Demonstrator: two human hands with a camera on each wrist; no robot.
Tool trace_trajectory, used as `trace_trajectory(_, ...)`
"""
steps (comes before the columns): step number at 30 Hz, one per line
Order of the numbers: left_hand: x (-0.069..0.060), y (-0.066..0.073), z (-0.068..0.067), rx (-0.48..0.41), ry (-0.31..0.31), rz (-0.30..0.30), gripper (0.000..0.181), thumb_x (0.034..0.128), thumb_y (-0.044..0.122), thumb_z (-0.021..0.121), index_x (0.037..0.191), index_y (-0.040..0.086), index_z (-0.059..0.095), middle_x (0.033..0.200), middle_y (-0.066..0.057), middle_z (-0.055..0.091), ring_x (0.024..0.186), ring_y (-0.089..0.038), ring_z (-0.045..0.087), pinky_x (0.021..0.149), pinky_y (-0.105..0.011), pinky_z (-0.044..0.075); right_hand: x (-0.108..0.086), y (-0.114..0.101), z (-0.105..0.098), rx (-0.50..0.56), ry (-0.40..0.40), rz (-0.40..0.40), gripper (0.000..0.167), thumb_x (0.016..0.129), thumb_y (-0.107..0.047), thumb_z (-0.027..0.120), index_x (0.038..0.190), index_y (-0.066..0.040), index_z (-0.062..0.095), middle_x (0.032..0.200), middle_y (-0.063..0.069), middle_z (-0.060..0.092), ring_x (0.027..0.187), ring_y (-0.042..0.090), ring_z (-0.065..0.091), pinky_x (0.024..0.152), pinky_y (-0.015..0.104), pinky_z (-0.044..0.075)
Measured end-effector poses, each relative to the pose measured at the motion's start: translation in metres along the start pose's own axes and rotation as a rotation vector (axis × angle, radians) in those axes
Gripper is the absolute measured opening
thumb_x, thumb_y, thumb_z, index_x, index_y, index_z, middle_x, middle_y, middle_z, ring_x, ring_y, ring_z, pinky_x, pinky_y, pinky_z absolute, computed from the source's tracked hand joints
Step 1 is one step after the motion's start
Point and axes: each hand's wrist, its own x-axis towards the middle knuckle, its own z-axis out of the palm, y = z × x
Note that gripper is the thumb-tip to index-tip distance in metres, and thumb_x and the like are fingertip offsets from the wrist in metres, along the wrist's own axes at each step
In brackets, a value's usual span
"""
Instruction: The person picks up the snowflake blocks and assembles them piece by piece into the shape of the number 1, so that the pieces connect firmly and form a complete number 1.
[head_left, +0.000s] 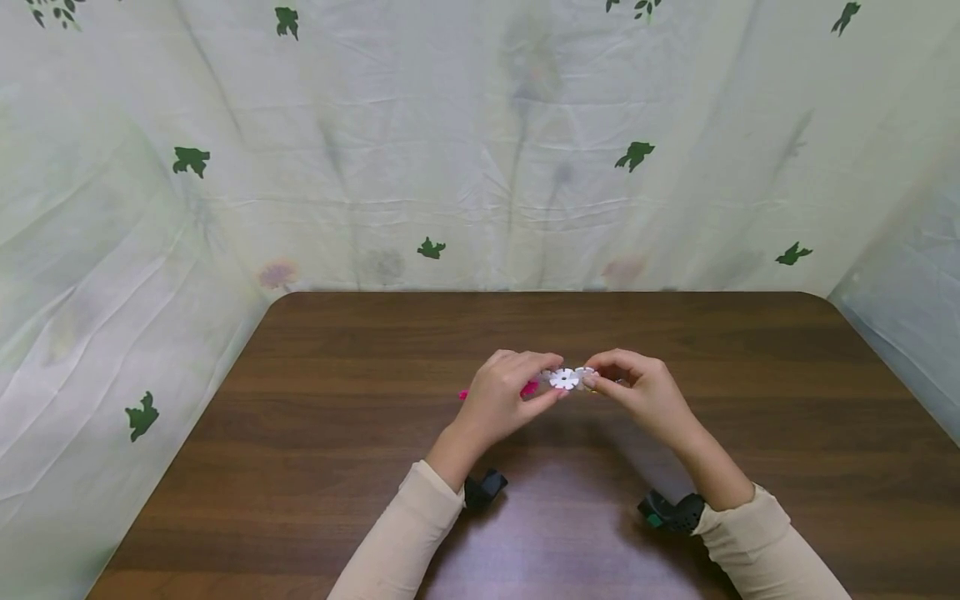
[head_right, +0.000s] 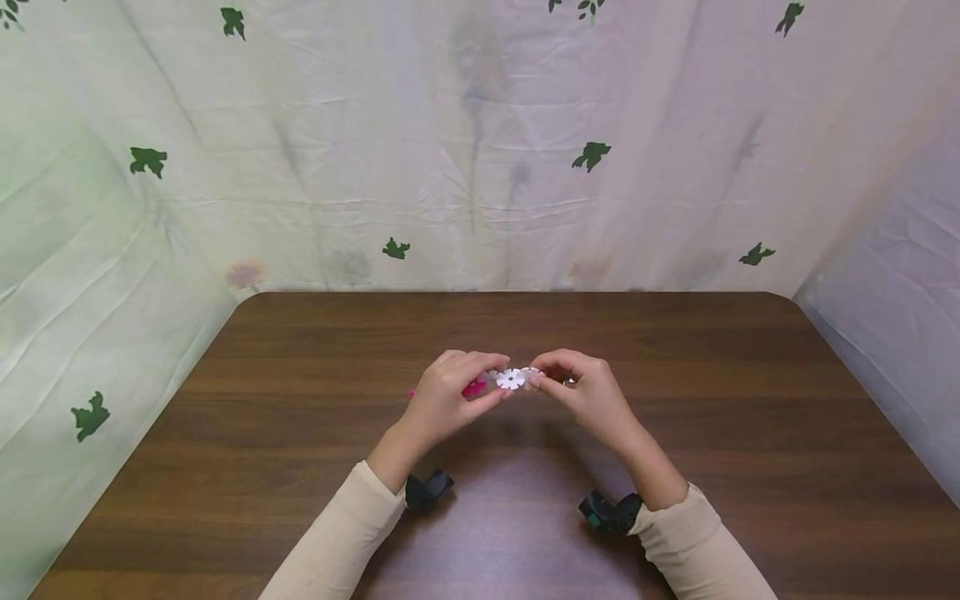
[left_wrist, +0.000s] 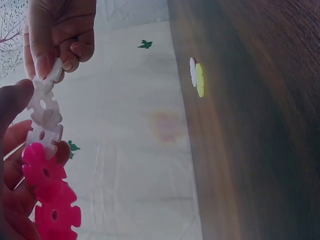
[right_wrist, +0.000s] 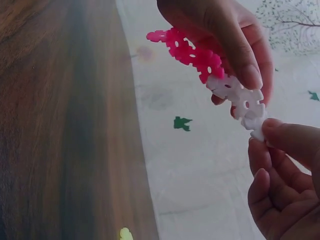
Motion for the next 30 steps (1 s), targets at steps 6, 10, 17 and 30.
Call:
trace_trajectory(6,0.001,0.003,0.002,0.024,-0.024,0.024,0.033,0.0753,0.027,0.073,0.100,0.007,0.065,0.094,0.001,0.065,0.082,-0.007,0.059,0.079,-0.027,0.040,-0.001,0.023,0.003,0.085,-0.044,0.091,0.013,0.077,0.001,0.067,0.089,0.000,0.064,0.077,0.007,0.062,0.062,0.013,0.054,0.052,0.023,0.045)
trace_trajectory(10,0.001,0.005,0.003,0.041,-0.043,0.027,0.035,0.0746,0.028,0.073,0.101,0.007,0.065,0.094,0.001,0.065,0.084,-0.007,0.059,0.078,-0.027,0.039,-0.001,0.030,0.005,0.151,-0.050,0.093,0.013,0.078,0.000,0.067,0.090,0.002,0.064,0.078,0.011,0.062,0.063,0.016,0.058,0.054,0.025,0.048)
trace_trajectory(17,0.001,0.007,0.005,0.059,-0.075,0.009,0.039,0.0737,0.029,0.074,0.105,0.010,0.063,0.095,0.002,0.064,0.085,-0.009,0.058,0.077,-0.025,0.039,-0.001,0.030,0.010,0.258,-0.049,0.139,0.017,0.077,0.004,0.065,0.093,0.009,0.060,0.084,0.018,0.060,0.068,0.013,0.061,0.061,0.029,0.051)
trace_trajectory(30,-0.001,0.004,0.006,0.093,-0.039,-0.009,0.031,0.0751,0.027,0.073,0.100,0.010,0.065,0.088,0.003,0.064,0.078,-0.009,0.057,0.068,-0.023,0.040,-0.002,0.028,0.007,0.235,-0.024,0.110,0.023,0.077,0.007,0.065,0.098,0.007,0.060,0.086,0.015,0.061,0.072,0.016,0.059,0.061,0.026,0.049)
